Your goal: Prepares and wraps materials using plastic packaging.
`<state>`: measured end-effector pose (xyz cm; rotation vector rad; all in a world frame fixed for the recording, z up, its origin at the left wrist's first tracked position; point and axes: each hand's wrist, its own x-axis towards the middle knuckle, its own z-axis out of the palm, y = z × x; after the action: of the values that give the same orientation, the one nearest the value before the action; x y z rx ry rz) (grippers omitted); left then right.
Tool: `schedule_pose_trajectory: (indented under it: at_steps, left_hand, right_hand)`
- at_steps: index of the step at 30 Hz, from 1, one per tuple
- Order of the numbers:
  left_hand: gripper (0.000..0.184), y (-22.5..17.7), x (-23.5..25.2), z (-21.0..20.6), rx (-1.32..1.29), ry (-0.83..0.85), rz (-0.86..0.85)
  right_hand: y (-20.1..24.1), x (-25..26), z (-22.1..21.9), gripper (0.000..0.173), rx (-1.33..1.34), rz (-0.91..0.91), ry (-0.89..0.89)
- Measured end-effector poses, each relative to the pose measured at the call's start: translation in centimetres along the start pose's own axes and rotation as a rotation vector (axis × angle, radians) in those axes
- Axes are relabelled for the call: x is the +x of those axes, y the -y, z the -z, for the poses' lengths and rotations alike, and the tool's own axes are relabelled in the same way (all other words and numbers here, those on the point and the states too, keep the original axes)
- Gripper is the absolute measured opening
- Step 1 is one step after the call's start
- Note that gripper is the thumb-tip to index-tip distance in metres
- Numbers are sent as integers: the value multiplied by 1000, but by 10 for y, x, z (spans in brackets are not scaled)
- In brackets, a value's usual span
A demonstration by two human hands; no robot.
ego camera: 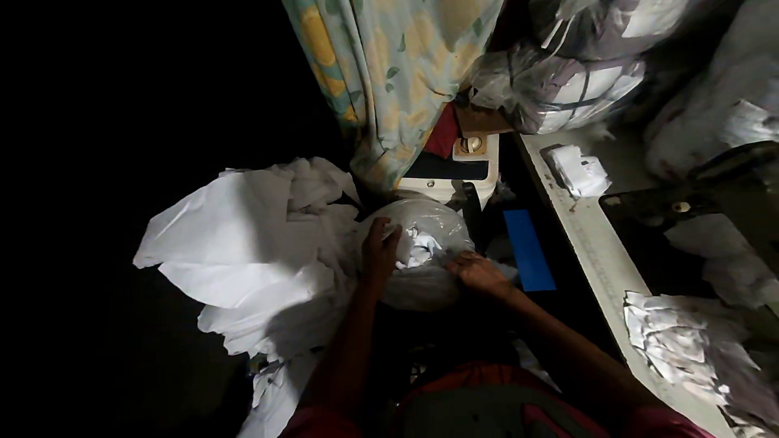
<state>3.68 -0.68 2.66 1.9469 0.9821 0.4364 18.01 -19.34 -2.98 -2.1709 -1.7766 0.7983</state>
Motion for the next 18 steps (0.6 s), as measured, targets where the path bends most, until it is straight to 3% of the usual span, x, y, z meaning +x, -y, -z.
schedule_pose_trajectory:
  at_steps: [4,6,8,9,11,12,14,16,18]
  left_hand:
    - [27,-5,-4,7,-154,-38,-27]
    - [25,-22,-5,10,-108,15,-96]
    - [23,-42,-5,5,0,138,-266]
    - [22,-50,-4,-1,43,196,-363]
    - [16,-62,-1,-14,61,237,-534]
    - [15,-65,3,-17,46,225,-579]
    - [17,-60,15,-16,-35,175,-620]
    - [30,-44,27,-10,-149,232,-593]
    - [45,-34,23,-3,-196,352,-409]
  right_hand:
    - [3,-1,-2,37,16,-14,-24]
    - [16,2,12,55,186,-120,35]
    - [27,8,22,80,452,-123,-106]
    - [35,11,26,78,537,-94,-217]
    - [52,18,47,46,590,-85,-328]
    - [57,20,61,36,573,-136,-306]
    - [59,21,88,33,539,-248,-236]
    - [58,17,106,30,546,-249,-280]
    - [64,11,123,28,532,-198,-324]
